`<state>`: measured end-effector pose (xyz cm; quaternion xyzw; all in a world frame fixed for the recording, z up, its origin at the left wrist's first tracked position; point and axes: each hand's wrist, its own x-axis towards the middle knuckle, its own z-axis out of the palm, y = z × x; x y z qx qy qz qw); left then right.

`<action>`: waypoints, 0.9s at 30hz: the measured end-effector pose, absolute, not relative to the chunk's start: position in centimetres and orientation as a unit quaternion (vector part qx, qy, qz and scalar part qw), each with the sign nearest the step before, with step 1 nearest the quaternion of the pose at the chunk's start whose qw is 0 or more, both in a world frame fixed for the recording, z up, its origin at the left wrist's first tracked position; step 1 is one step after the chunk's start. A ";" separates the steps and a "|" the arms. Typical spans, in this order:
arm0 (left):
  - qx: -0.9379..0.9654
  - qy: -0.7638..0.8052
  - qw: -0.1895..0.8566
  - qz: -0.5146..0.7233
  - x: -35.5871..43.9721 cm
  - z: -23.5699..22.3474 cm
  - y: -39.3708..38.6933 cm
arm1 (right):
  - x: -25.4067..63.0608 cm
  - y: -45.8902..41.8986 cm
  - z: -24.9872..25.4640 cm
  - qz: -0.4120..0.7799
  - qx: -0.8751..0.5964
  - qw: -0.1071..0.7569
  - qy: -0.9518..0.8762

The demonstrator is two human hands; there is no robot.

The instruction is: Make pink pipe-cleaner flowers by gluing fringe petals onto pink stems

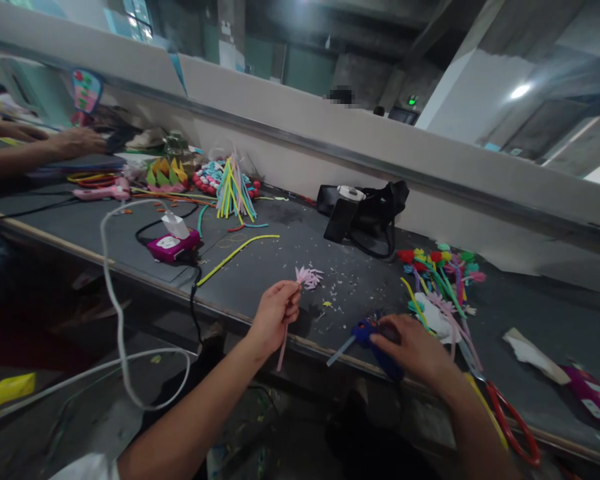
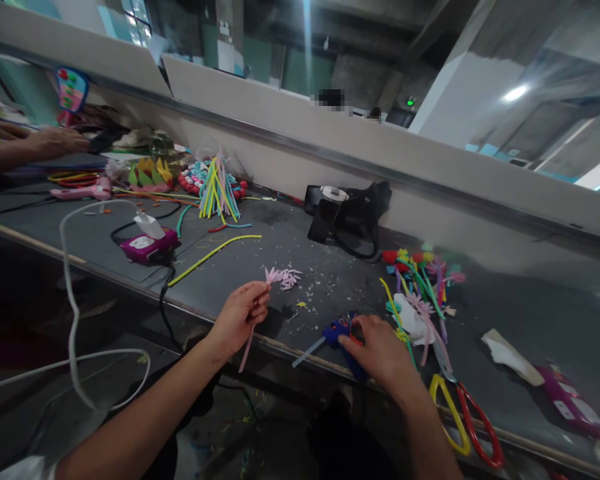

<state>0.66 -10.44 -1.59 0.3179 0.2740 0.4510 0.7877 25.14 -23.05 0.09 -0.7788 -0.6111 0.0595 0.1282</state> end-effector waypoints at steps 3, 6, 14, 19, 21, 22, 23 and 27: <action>0.312 0.277 0.790 0.449 0.7 -1.7 -10.4 | 23.8 -18.7 2.4 0.037 -0.754 0.179 -0.630; 0.314 0.283 0.791 0.443 0.8 -1.8 -10.5 | 21.7 -12.9 2.2 0.011 -0.718 0.218 -0.660; 0.331 0.272 0.795 0.430 0.9 -1.6 -10.8 | 18.7 -5.6 -1.7 -0.009 -0.732 0.235 -0.640; 0.336 0.270 0.793 0.430 1.2 -1.5 -11.1 | 18.7 -8.0 -0.7 -0.030 -0.730 0.262 -0.631; 0.339 0.278 0.790 0.429 1.3 -1.4 -11.3 | 18.8 -10.4 0.1 -0.034 -0.729 0.275 -0.626; 0.340 0.279 0.789 0.428 1.3 -1.3 -11.4 | 18.8 -11.9 0.5 -0.032 -0.728 0.287 -0.622; 0.342 0.278 0.790 0.427 1.4 -1.2 -11.5 | 18.7 -13.6 0.8 -0.026 -0.724 0.302 -0.620; 0.365 0.270 0.789 0.415 2.1 -0.9 -12.4 | 17.8 -19.8 1.5 0.002 -0.694 0.435 -0.574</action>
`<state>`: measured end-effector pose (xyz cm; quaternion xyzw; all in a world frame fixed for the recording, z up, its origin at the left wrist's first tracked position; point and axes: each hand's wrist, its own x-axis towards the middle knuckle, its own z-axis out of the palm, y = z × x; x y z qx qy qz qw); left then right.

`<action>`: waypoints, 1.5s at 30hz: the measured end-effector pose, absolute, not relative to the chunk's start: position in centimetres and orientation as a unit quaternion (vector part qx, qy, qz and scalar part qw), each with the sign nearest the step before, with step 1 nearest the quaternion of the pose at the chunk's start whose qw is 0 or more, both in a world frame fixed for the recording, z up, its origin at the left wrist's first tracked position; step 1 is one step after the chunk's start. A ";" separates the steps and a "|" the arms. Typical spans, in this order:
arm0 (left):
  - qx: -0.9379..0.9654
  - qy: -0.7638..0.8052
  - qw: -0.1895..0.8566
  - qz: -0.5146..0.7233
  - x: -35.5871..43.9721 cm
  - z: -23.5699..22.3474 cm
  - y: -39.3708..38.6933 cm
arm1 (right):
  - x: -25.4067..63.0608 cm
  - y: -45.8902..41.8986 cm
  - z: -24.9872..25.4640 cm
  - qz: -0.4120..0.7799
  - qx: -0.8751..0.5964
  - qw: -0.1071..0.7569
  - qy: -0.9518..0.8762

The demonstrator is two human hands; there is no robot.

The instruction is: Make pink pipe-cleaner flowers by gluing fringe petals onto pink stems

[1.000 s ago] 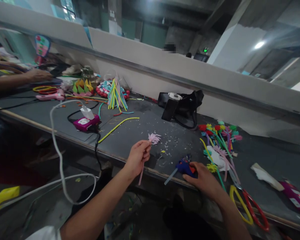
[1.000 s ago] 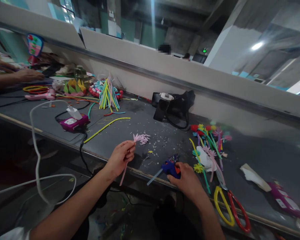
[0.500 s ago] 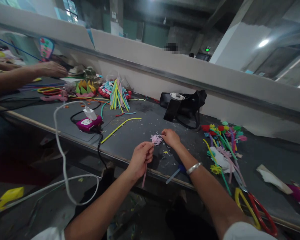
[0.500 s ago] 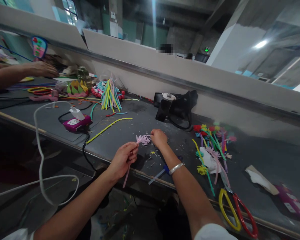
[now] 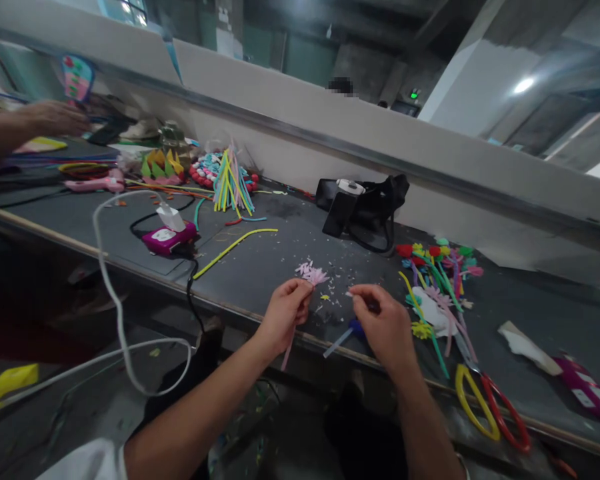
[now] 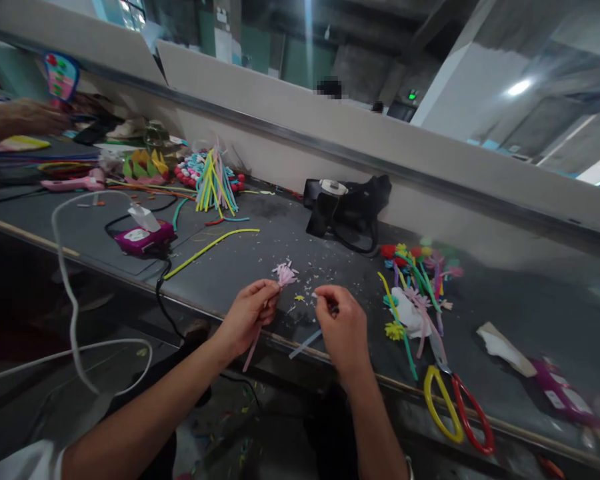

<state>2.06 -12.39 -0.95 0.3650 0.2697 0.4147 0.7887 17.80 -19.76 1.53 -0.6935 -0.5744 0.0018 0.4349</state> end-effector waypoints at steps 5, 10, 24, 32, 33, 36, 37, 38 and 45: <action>0.406 0.294 0.771 0.393 3.2 -1.2 -13.7 | 16.2 -22.2 1.1 -0.026 -0.663 0.477 -0.576; 0.427 0.312 0.760 0.378 3.9 -1.7 -14.3 | 15.9 -21.6 0.7 -0.069 -0.670 0.476 -0.565; 0.448 0.309 0.748 0.378 4.1 -1.6 -14.8 | 16.0 -21.5 0.3 -0.100 -0.679 0.447 -0.574; 0.458 0.312 0.746 0.371 4.1 -1.4 -15.0 | 16.2 -21.5 0.1 -0.108 -0.684 0.443 -0.569; 0.460 0.312 0.744 0.371 4.1 -1.4 -15.0 | 16.2 -21.5 0.1 -0.108 -0.684 0.443 -0.570; 0.472 0.311 0.736 0.372 4.2 -1.6 -14.9 | 16.2 -21.5 0.1 -0.104 -0.682 0.446 -0.570; 0.475 0.312 0.734 0.373 4.2 -1.6 -14.9 | 16.2 -21.5 0.1 -0.103 -0.682 0.446 -0.570; 0.478 0.314 0.731 0.373 4.2 -1.6 -14.9 | 16.1 -21.5 0.1 -0.104 -0.682 0.446 -0.570; 0.488 0.320 0.721 0.374 4.1 -1.5 -14.9 | 16.1 -21.6 0.2 -0.110 -0.688 0.443 -0.564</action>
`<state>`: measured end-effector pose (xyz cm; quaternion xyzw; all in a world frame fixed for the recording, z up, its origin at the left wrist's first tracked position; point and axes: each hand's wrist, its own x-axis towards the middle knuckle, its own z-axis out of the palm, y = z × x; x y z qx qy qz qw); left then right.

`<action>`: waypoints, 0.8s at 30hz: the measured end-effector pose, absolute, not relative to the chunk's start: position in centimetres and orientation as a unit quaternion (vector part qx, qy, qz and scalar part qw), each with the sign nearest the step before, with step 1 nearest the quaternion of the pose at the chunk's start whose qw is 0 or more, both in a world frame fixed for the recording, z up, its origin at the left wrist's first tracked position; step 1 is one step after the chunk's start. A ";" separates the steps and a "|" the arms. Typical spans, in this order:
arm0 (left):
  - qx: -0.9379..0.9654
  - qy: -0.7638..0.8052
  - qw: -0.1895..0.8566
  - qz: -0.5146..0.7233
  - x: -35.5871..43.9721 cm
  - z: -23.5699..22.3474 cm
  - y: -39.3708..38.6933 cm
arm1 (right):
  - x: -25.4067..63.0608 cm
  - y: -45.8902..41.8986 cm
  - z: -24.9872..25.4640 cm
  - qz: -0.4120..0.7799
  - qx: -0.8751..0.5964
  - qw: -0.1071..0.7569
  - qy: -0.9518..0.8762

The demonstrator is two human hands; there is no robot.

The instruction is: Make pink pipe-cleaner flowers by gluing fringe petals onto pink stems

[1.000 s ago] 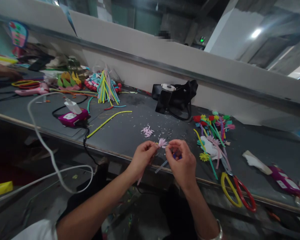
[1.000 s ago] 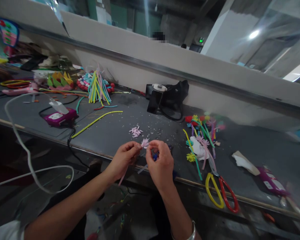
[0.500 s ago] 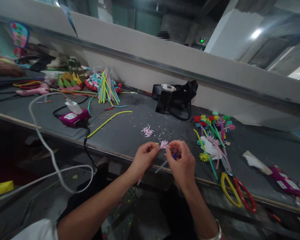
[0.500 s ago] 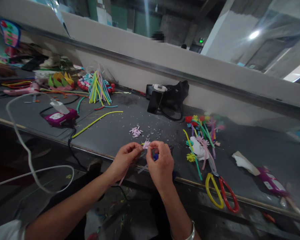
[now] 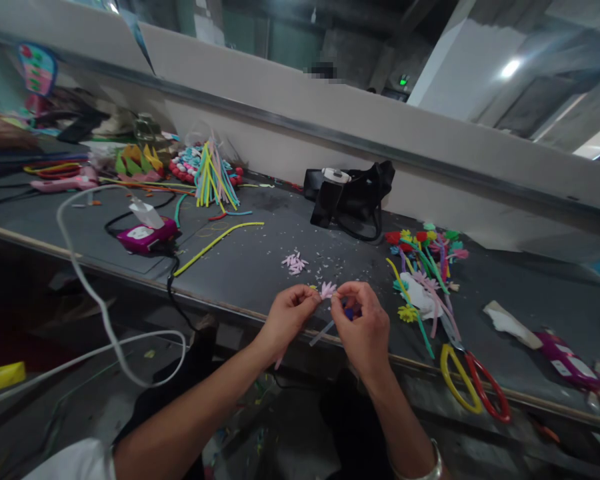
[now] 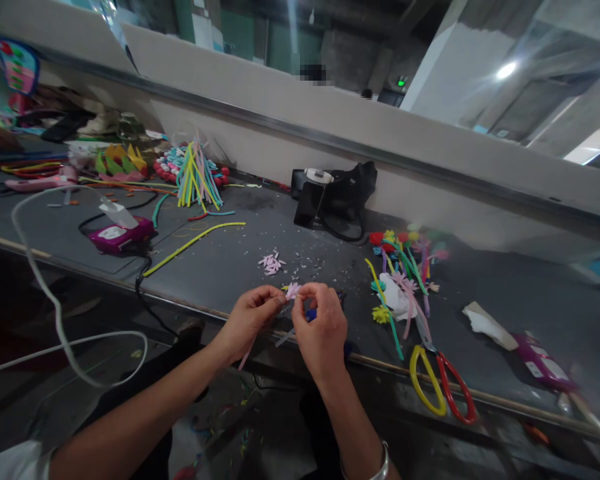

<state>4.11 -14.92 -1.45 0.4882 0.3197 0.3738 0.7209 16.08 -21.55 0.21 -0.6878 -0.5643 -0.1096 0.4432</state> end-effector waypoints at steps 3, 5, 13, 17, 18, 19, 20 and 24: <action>0.498 0.318 0.716 0.372 4.1 -1.5 -14.9 | 16.1 -21.6 0.3 -0.106 -0.687 0.443 -0.565; 0.506 0.316 0.711 0.372 4.1 -1.5 -14.8 | 16.1 -21.6 0.3 -0.109 -0.687 0.442 -0.566; 0.522 0.321 0.699 0.369 4.1 -1.7 -14.7 | 16.2 -21.5 0.1 -0.101 -0.691 0.439 -0.565; 0.514 0.311 0.707 0.375 4.1 -1.9 -14.7 | 16.3 -21.5 0.0 -0.115 -0.684 0.445 -0.566; 0.511 0.306 0.710 0.376 4.1 -2.0 -14.6 | 16.3 -21.5 -0.1 -0.121 -0.681 0.448 -0.567; 0.507 0.302 0.714 0.377 4.1 -2.0 -14.6 | 16.4 -21.5 -0.1 -0.126 -0.678 0.451 -0.567; 0.503 0.299 0.718 0.376 4.1 -2.1 -14.6 | 16.5 -21.6 -0.1 -0.130 -0.676 0.454 -0.566; 0.486 0.293 0.738 0.366 3.9 -2.1 -14.4 | 16.8 -21.8 -0.1 -0.140 -0.675 0.466 -0.555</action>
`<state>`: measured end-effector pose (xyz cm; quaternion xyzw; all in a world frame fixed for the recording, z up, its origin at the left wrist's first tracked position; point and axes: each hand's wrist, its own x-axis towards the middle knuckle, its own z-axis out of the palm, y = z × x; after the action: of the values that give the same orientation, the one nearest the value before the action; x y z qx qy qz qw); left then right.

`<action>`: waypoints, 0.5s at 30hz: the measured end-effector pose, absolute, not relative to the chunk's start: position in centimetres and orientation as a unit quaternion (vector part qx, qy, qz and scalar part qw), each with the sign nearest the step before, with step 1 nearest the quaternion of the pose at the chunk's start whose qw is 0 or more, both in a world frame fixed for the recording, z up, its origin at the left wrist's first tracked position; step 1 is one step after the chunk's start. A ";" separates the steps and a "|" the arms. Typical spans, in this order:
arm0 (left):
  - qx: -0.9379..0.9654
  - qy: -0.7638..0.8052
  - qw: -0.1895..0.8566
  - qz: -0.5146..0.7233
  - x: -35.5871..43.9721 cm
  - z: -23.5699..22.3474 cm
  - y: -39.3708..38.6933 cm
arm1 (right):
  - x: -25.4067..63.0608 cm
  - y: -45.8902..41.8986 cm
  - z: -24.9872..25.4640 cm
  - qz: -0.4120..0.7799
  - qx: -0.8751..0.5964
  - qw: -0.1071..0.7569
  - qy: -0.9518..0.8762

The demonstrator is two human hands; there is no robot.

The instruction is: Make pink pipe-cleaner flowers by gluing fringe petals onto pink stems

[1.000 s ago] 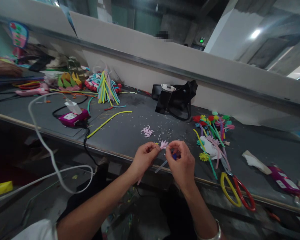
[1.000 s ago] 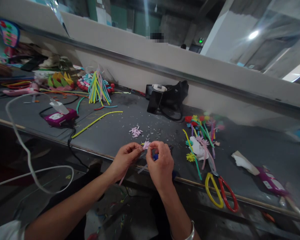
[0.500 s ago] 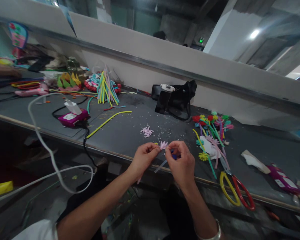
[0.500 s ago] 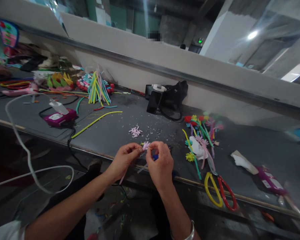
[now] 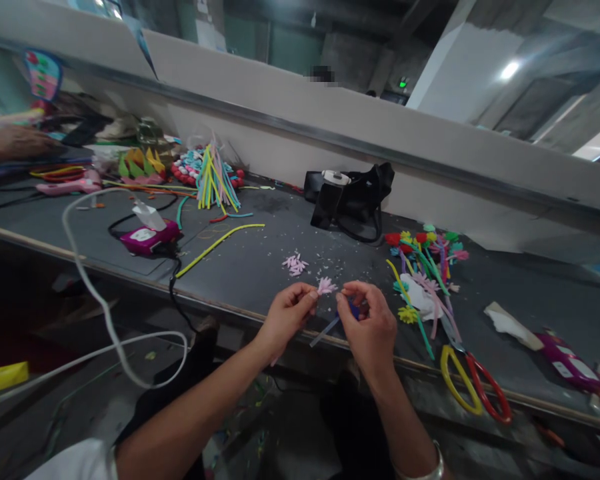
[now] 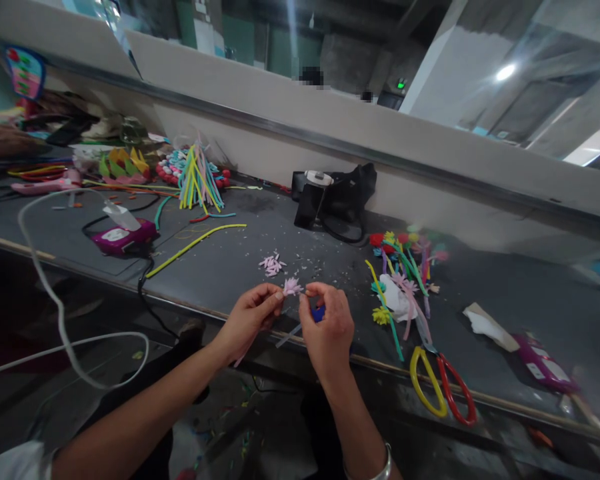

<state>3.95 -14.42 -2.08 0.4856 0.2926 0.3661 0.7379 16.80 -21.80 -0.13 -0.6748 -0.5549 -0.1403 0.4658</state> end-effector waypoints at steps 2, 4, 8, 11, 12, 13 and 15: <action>0.478 0.286 0.747 0.362 3.9 -2.1 -14.4 | 16.8 -21.9 -0.2 -0.147 -0.675 0.469 -0.551; 0.474 0.278 0.754 0.360 3.9 -2.1 -14.4 | 16.7 -22.0 -0.2 -0.154 -0.671 0.469 -0.554; 0.463 0.258 0.774 0.347 3.9 -2.1 -14.4 | 16.3 -22.2 0.0 -0.164 -0.653 0.460 -0.578; 0.443 0.251 0.791 0.339 3.9 -1.9 -14.5 | 16.1 -22.2 0.0 -0.167 -0.646 0.456 -0.589; 0.435 0.249 0.798 0.335 3.8 -1.9 -14.5 | 16.1 -22.2 0.0 -0.167 -0.645 0.456 -0.590; 0.428 0.246 0.804 0.332 3.8 -1.8 -14.5 | 16.1 -22.2 0.0 -0.167 -0.645 0.456 -0.591; 0.414 0.239 0.815 0.327 3.7 -1.6 -14.4 | 16.2 -22.2 0.0 -0.170 -0.644 0.455 -0.591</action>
<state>3.70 -14.43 -1.65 0.4142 0.2388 0.3271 0.8151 16.17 -22.19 -0.03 -0.6441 -0.5912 -0.1699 0.4547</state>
